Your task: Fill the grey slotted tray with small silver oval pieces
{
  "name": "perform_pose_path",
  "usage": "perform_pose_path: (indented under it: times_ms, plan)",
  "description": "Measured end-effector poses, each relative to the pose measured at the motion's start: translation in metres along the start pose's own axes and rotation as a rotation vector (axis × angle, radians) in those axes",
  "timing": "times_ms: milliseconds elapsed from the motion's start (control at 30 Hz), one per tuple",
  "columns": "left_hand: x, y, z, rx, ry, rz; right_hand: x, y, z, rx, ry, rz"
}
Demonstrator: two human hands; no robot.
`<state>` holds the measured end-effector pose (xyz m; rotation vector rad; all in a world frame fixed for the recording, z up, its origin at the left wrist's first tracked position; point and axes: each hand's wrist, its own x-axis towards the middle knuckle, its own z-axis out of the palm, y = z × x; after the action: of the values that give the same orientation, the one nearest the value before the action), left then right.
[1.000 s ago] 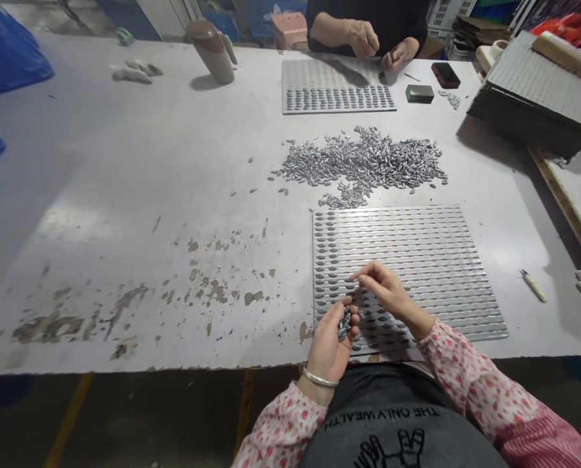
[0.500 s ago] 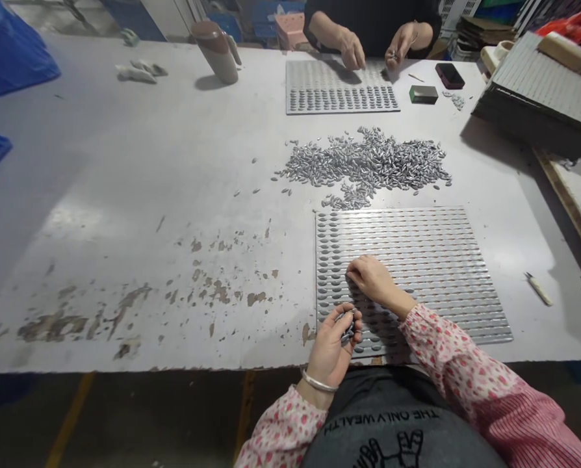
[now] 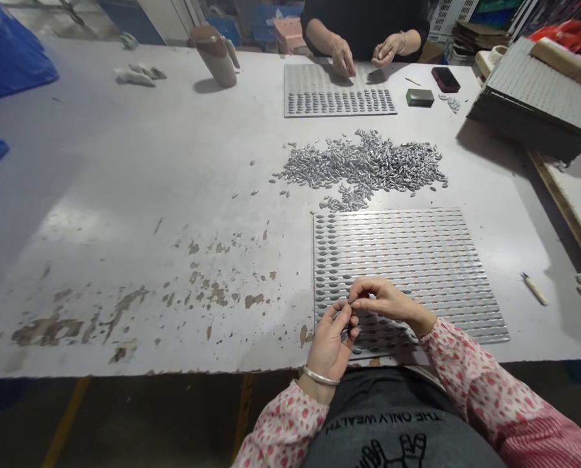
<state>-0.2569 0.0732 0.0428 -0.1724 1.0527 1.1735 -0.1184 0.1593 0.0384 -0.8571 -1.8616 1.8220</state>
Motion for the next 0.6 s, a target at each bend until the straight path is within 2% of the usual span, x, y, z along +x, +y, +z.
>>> perform_pose_path:
  times_ms: [67,133,233,367,500,600]
  plan:
    - [0.0,0.001,0.002,0.002,-0.008,0.004,0.004,0.007,-0.001,0.048,0.086,-0.008]
    - [-0.001,0.003,0.002,0.008,-0.028,-0.004,0.013,0.015,-0.005,0.001,0.199,0.002]
    - [-0.003,0.006,0.0,0.018,-0.058,-0.037,0.031,0.026,-0.015,-0.308,0.318,0.014]
    - [-0.005,0.007,-0.002,0.003,-0.052,-0.058,0.047,0.032,-0.018,-0.69,0.296,0.012]
    - [-0.005,0.005,-0.003,0.006,-0.019,-0.082,0.05,0.031,-0.011,-0.877,0.305,0.072]
    - [-0.004,0.005,-0.002,0.014,0.0,-0.066,0.051,0.033,-0.008,-0.957,0.315,0.052]
